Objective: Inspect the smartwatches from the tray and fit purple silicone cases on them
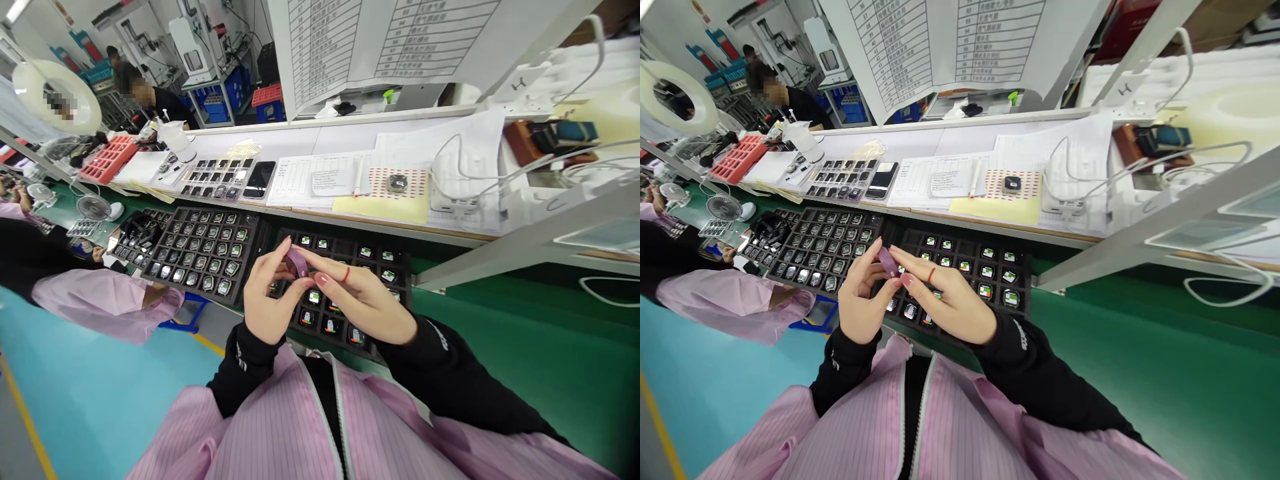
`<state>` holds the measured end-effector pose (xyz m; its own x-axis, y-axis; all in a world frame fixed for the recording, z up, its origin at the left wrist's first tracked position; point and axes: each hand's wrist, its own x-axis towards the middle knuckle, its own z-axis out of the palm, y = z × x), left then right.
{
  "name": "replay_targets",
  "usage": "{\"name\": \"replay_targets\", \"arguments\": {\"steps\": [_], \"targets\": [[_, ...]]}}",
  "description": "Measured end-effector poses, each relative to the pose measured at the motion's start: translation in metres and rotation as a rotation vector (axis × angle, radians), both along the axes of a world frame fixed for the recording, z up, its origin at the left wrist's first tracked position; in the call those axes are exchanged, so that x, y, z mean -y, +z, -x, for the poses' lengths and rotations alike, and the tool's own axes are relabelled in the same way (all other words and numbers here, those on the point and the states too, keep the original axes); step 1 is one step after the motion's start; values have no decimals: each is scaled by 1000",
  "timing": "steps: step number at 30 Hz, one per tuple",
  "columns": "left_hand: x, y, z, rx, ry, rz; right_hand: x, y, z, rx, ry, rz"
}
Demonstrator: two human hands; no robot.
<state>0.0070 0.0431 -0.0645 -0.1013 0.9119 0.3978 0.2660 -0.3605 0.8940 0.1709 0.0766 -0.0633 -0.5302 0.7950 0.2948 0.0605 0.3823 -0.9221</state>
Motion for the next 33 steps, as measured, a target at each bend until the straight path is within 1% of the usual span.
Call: {"name": "replay_targets", "arguments": {"steps": [3, 6, 12, 16, 21, 24, 26, 28, 31, 33], "targets": [[0, -1, 2, -96, 44, -71, 3, 3, 4, -39, 1, 43], [0, -1, 4, -151, 73, -108, 4, 5, 5, -48, 3, 60], [2, 1, 5, -159, 77, -92, 5, 6, 8, -39, -4, 46], [3, 1, 5, -204, 116, -78, 6, 5, 9, -41, -5, 49], [4, 5, 4, -241, 124, -64, 6, -1, 9, -67, 0, 89], [4, 9, 1, -385, 211, -179, 6, -7, 13, -140, 23, 172], [3, 11, -1, -498, 278, -292, 5, -8, 17, -238, 22, 262], [1, 11, -5, -571, 310, -377, 4, -10, 22, -357, -8, 356], [1, 8, -9, -604, 301, -403, 0, -15, 28, -486, -61, 471], [3, 7, -10, -610, 273, -386, -2, -21, 30, -523, -50, 543]]}}
